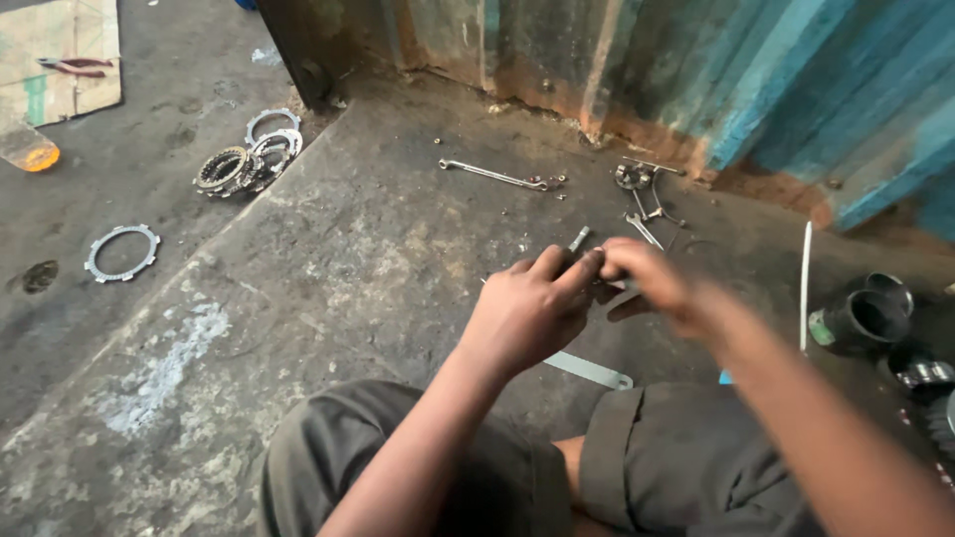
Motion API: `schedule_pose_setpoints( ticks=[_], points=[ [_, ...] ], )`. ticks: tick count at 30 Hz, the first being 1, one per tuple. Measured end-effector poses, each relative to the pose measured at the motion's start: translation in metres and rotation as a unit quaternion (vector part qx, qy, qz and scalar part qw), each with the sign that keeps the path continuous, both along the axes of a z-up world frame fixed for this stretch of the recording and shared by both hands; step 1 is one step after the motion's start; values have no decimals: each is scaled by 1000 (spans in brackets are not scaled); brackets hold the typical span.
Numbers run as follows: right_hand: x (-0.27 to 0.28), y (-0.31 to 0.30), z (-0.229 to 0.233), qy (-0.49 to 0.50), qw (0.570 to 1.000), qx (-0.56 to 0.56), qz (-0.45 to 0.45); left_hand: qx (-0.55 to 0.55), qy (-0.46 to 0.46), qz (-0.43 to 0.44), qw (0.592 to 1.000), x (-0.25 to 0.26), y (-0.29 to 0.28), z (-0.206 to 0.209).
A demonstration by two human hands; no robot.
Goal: The person sits on the floor and uses a screwdriver to tighten screws on a cylindrical mechanical part. They then use a wrench to tighten a nut on the same part, rotating it and adjusting the grip as needed.
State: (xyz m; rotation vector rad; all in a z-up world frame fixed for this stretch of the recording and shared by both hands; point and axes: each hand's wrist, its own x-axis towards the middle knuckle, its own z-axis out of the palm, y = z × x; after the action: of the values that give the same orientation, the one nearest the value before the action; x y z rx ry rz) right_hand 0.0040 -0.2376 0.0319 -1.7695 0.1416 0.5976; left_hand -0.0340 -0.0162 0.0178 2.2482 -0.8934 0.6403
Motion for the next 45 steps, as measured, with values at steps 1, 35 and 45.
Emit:
schedule_pose_setpoints(
  ticks=[1,35,45],
  points=[
    [-2,15,-10,-5,998,-15,-66,-4,-3,24,1000,-1,-2,0],
    [3,30,-40,-160,938,283,-124,-206,229,103,946,30,-1,-6],
    [-19,35,-23,-267,947,160,-83,-339,425,-32,839,35,2,-22]
  ],
)
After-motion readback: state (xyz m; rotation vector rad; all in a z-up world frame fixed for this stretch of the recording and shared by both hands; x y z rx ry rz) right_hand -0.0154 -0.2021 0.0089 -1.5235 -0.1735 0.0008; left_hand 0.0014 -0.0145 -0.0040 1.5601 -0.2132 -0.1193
